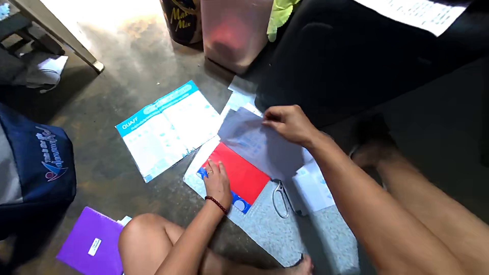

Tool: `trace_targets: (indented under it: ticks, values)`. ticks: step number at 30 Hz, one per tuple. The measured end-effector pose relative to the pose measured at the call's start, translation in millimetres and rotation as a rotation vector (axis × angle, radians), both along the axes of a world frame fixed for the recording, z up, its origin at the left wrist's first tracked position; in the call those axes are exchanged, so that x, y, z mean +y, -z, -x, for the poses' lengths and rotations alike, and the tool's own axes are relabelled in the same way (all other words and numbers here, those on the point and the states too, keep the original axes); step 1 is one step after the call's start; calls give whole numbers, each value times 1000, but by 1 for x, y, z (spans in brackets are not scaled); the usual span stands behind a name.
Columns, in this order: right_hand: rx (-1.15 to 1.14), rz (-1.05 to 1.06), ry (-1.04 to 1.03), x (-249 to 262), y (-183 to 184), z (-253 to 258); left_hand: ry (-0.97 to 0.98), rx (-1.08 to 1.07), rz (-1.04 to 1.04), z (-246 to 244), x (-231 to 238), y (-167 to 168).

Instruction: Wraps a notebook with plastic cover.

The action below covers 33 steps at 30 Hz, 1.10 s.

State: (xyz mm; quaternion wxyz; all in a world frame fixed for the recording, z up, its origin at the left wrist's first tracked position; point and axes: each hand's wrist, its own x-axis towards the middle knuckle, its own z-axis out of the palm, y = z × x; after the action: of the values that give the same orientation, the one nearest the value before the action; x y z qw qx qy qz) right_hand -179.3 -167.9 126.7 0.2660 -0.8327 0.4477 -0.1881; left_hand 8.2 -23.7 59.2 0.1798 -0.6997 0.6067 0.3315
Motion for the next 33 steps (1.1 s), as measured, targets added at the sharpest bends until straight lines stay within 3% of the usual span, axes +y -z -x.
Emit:
trace_targets:
  ticks: [4,12,17,28,33]
  values:
    - [83,0,-85,-21,-3,-36,8,-67,3,-2,10,-1]
    - [144,-126,142,-39,10,-34,81,-12,4,-20,12,-4]
    - [59,79,-22,-35,33,-17,81,37,32,-23,8,-6]
    - [395,73,-185,-36,49,-22,82,-23,42,-18,20,-2]
    - [458,148,-156,-28,73,-9,194,265,281,-27,29,20]
